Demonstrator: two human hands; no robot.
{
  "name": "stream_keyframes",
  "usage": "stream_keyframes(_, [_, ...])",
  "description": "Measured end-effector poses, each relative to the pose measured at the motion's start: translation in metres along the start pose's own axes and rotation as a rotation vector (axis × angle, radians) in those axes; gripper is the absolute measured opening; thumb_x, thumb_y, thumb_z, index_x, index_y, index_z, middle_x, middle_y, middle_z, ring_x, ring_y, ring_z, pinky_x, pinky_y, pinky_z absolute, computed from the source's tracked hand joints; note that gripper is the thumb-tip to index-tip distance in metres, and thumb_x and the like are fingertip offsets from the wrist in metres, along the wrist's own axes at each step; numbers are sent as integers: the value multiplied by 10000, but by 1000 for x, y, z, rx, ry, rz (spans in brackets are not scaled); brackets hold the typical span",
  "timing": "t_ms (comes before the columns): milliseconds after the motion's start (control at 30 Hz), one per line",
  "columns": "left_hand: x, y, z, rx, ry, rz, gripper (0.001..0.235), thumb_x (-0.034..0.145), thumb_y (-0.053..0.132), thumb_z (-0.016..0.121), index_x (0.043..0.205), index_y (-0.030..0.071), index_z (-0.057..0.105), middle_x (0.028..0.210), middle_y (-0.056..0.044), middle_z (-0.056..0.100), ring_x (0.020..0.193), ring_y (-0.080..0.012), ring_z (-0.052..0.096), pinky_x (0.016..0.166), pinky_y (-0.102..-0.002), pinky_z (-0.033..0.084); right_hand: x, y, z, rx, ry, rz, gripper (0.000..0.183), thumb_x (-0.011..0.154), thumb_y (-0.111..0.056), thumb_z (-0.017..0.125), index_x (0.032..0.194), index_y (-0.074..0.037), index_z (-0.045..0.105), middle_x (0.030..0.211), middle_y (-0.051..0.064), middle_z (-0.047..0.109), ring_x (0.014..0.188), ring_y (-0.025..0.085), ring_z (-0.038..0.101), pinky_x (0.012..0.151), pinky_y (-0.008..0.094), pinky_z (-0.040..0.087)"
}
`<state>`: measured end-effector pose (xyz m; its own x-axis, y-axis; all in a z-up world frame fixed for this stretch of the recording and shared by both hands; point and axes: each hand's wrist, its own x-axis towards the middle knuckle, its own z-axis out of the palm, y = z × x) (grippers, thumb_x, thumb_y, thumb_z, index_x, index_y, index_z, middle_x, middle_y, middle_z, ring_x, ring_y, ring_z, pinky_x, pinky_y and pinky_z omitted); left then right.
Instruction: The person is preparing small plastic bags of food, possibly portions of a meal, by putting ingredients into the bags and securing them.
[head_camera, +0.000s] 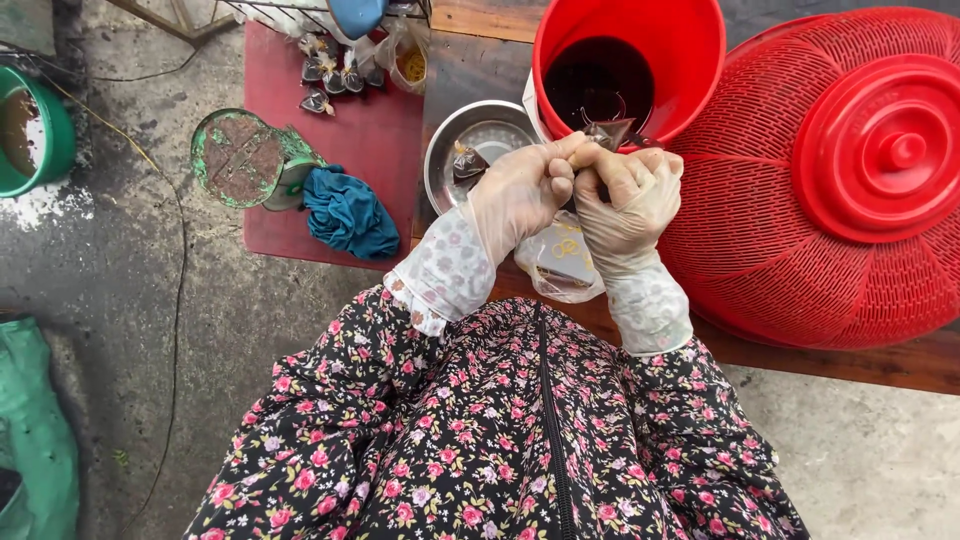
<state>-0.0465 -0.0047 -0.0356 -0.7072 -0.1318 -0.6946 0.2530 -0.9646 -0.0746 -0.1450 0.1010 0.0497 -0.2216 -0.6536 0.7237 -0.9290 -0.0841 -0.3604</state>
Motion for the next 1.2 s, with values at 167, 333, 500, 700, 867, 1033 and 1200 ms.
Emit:
stream_keyframes(167, [-17,0,17,41,48,39,165,1007,163,630,1020,-1,645,820,-37,692,542,-33,576,449,-141,502,0,-1,-3,79,-12,61,245,806,76,774,970,-99,723,827,21,611,797,235,610,774,400,504])
stream_keyframes(333, [-16,3,11,76,18,94,194,980,150,636,1033,-36,648,874,-74,741,545,-34,570,454,-136,502,-7,4,-7,443,-167,431,157,875,81,717,963,-49,723,854,29,638,782,189,603,739,330,502])
stream_keyframes(500, [-20,-3,7,210,55,328,159,989,114,724,1035,-19,649,780,-30,651,599,-85,603,505,-203,504,-10,6,-11,1225,-338,893,103,828,49,640,851,-43,600,1120,53,682,982,128,583,924,274,482])
stream_keyframes(700, [-74,-3,50,565,31,529,179,952,139,681,1024,-24,666,776,-54,716,586,-112,629,519,-233,508,18,-9,-24,904,-470,769,96,839,-12,730,804,21,647,1195,62,617,1140,152,574,976,272,479])
stream_keyframes(867, [-87,-13,47,964,0,755,141,992,164,653,1002,25,637,741,-40,691,574,-101,599,517,-245,496,21,10,-37,1219,-532,1018,142,922,-41,714,787,-15,676,879,20,553,804,112,543,711,250,451])
stream_keyframes(1033, [-89,-27,48,1417,99,1081,123,1040,201,644,1012,84,616,694,5,650,597,-72,597,549,-252,489,34,-2,-27,1974,-418,1466,247,881,-79,687,1076,3,816,480,11,493,415,112,471,462,254,384])
stream_keyframes(1200, [-94,-10,44,1147,61,800,156,1041,193,629,979,50,617,711,-17,651,573,-86,586,519,-256,490,20,-17,-1,769,-101,890,245,999,-13,766,1240,33,759,918,4,711,725,43,563,633,194,446])
